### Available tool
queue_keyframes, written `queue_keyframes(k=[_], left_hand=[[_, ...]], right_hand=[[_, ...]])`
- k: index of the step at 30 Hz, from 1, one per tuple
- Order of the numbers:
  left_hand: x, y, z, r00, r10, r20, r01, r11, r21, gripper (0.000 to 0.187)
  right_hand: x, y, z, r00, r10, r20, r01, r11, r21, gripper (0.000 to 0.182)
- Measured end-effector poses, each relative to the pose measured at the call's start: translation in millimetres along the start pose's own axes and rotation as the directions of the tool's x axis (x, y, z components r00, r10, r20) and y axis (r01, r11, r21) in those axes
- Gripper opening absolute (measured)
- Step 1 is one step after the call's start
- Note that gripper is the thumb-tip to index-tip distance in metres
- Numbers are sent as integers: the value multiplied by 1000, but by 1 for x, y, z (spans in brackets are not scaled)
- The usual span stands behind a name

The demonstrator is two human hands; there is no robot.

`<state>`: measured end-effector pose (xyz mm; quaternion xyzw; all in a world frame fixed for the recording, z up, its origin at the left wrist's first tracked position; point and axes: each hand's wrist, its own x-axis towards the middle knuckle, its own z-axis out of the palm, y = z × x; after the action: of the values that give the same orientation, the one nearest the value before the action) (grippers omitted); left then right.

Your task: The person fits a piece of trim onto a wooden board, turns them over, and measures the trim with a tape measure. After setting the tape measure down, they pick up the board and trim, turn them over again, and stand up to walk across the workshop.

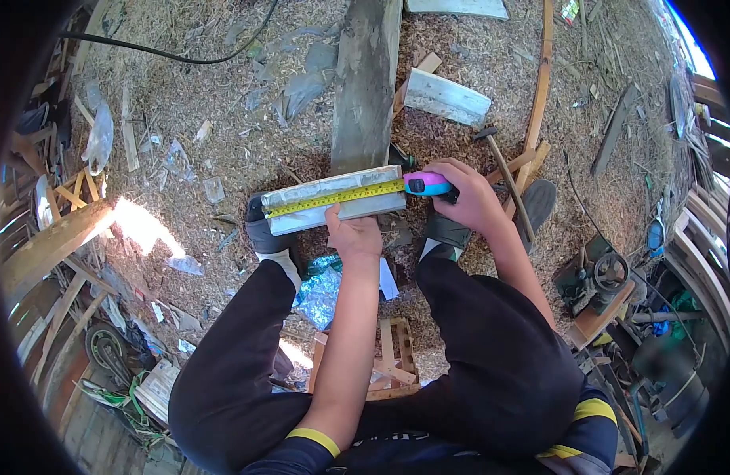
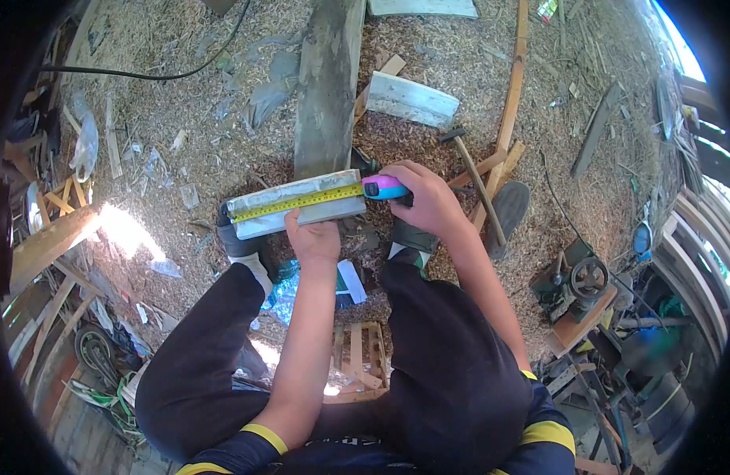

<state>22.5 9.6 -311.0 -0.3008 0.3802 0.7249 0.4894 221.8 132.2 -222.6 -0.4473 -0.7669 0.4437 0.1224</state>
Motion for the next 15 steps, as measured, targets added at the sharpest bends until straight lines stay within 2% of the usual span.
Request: queue_keyframes(k=[15], left_hand=[[8, -6, 14, 1000, -6, -26, 7, 1000, 15, 66]], right_hand=[[7, 5, -9, 1000, 27, 2, -27, 1000, -11, 53]])
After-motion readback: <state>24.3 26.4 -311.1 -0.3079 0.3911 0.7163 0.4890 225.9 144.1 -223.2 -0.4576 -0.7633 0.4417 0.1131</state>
